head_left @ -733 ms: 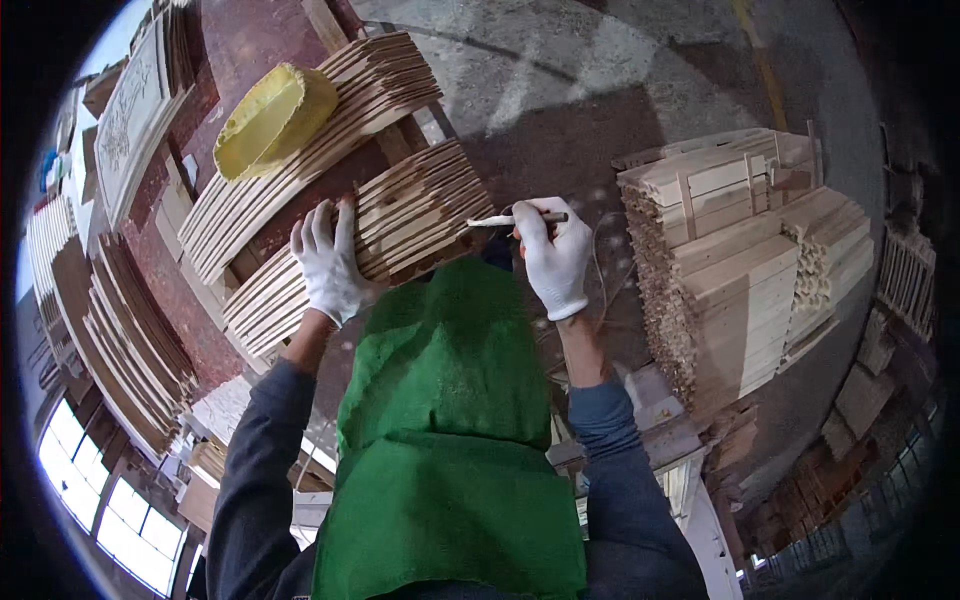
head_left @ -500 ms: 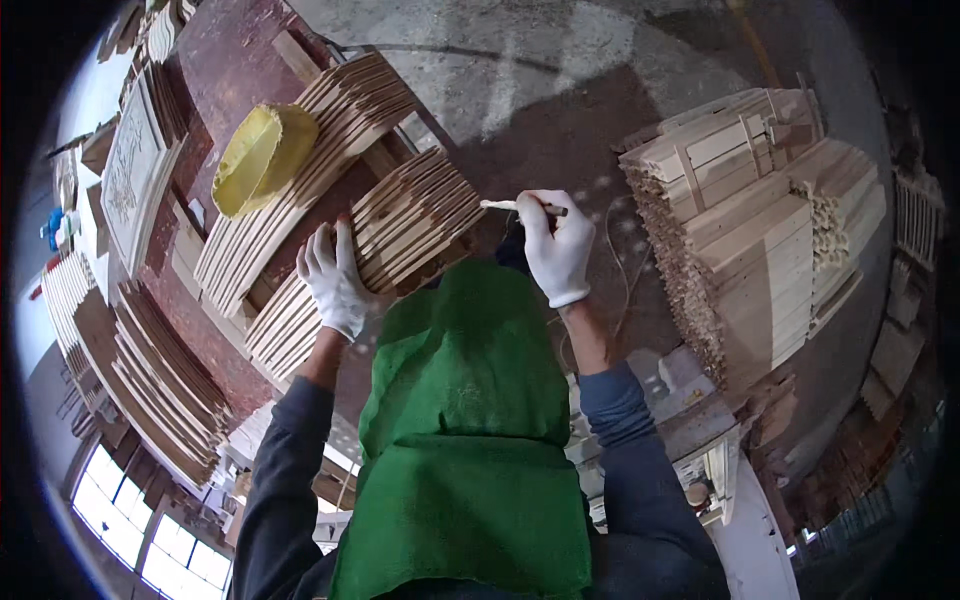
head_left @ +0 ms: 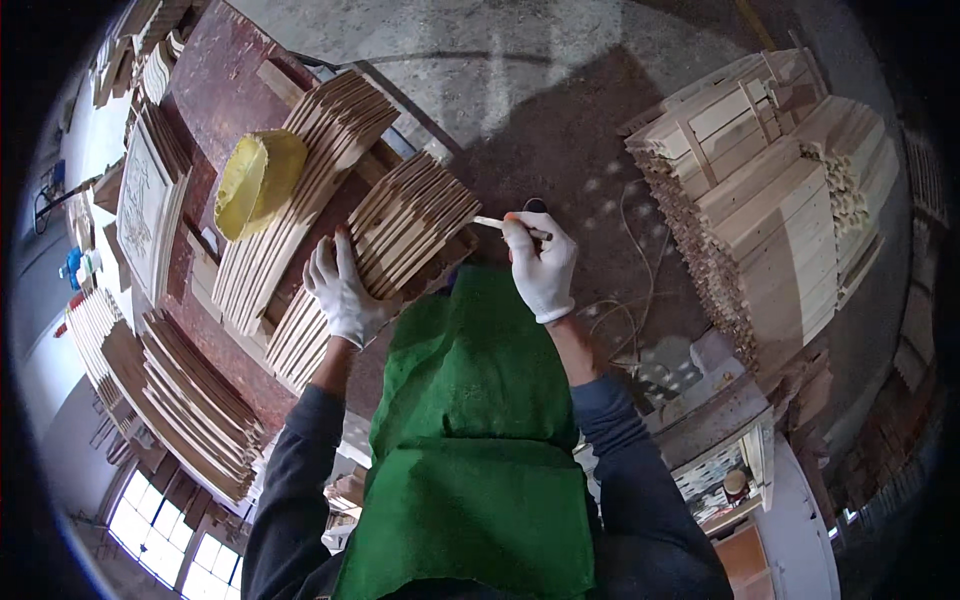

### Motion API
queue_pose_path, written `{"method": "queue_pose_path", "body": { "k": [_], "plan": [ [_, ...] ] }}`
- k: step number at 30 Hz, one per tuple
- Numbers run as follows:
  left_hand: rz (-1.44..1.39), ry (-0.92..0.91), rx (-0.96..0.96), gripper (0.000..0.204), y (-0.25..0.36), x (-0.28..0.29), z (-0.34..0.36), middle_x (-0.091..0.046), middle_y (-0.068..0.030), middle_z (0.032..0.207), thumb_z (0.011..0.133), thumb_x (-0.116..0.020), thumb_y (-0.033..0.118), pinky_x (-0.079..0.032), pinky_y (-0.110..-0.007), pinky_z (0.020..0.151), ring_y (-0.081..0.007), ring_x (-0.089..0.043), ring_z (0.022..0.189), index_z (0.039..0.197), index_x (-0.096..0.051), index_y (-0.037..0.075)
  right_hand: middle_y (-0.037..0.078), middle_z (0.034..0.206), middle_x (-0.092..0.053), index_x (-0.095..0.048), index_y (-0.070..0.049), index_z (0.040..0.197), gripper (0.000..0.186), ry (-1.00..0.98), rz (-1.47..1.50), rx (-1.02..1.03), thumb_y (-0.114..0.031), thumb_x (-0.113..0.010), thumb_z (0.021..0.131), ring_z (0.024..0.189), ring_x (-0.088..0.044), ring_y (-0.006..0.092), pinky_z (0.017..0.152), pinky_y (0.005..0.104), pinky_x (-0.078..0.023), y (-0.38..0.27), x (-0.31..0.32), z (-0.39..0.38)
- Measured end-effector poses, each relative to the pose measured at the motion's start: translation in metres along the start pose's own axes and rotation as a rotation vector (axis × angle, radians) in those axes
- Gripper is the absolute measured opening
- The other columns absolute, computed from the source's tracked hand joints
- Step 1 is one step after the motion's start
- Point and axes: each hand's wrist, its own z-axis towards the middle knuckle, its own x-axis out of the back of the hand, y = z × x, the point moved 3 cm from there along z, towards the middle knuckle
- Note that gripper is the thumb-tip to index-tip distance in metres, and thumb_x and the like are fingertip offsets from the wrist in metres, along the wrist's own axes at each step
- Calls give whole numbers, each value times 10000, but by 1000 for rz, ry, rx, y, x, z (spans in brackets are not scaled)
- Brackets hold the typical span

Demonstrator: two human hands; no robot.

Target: Apply a liquid finish or glue to the edges of stacked wooden slats using a small brush.

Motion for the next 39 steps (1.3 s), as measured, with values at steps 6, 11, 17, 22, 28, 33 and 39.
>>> {"method": "queue_pose_path", "body": {
  "k": [6, 11, 17, 22, 28, 33, 39],
  "plan": [
    [2, 7, 1, 1266, -1, 1, -1, -389, -231, 1425, 515, -837, 525, -257, -565, 1119, -406, -394, 1290, 1564, -290, 76, 21, 729, -669, -731, -25, 1009, 103, 25, 32, -34, -80, -677, 940, 558, -493, 84, 507, 244, -371, -18, 14, -5],
    [-13, 26, -18, 1259, 1, 2, -1, -388, -230, 1428, 515, -833, 522, -261, -562, 1115, -410, -396, 1287, 1559, -297, 66, 20, 736, -667, -730, -29, 999, 90, -31, -59, 159, -48, -695, 919, 553, -486, 89, 509, 251, -374, -20, 2, -4],
    [17, 3, -11, 1224, -1, 3, 0, -394, -234, 1426, 534, -819, 514, -265, -560, 1107, -416, -399, 1280, 1549, -315, 52, 9, 742, -664, -724, -31, 982, 94, 53, -214, 328, -20, -722, 889, 551, -480, 89, 509, 254, -374, -14, 3, 11],
    [-19, 39, -8, 1214, 3, 5, 1, -402, -240, 1419, 535, -818, 520, -258, -564, 1113, -418, -396, 1283, 1543, -330, 50, 11, 739, -660, -720, -29, 977, 95, -60, -115, 322, -20, -725, 883, 545, -471, 91, 510, 258, -376, -31, 7, -6],
    [-14, 32, 25, 1201, 4, 6, 2, -409, -246, 1414, 539, -814, 523, -254, -566, 1118, -420, -397, 1285, 1534, -341, 46, 18, 742, -660, -720, -20, 975, 78, -108, -194, 264, -39, -709, 900, 541, -471, 89, 504, 253, -370, -29, -1, 14],
    [-18, 27, 17, 1174, 5, 8, 4, -415, -244, 1406, 546, -812, 512, -253, -567, 1118, -409, -400, 1289, 1522, -358, 43, 23, 742, -663, -719, -8, 986, 94, -48, 11, -40, -69, -696, 918, 547, -484, 85, 505, 250, -371, -28, 2, 31],
    [-60, 25, 33, 1147, 6, 10, 3, -423, -234, 1398, 540, -806, 492, -248, -566, 1123, -397, -406, 1288, 1506, -380, 43, 27, 742, -691, -735, -15, 1018, 109, -210, -135, -85, -41, -718, 914, 578, -510, 82, 506, 249, -386, -35, -12, 57]
  ]
}}
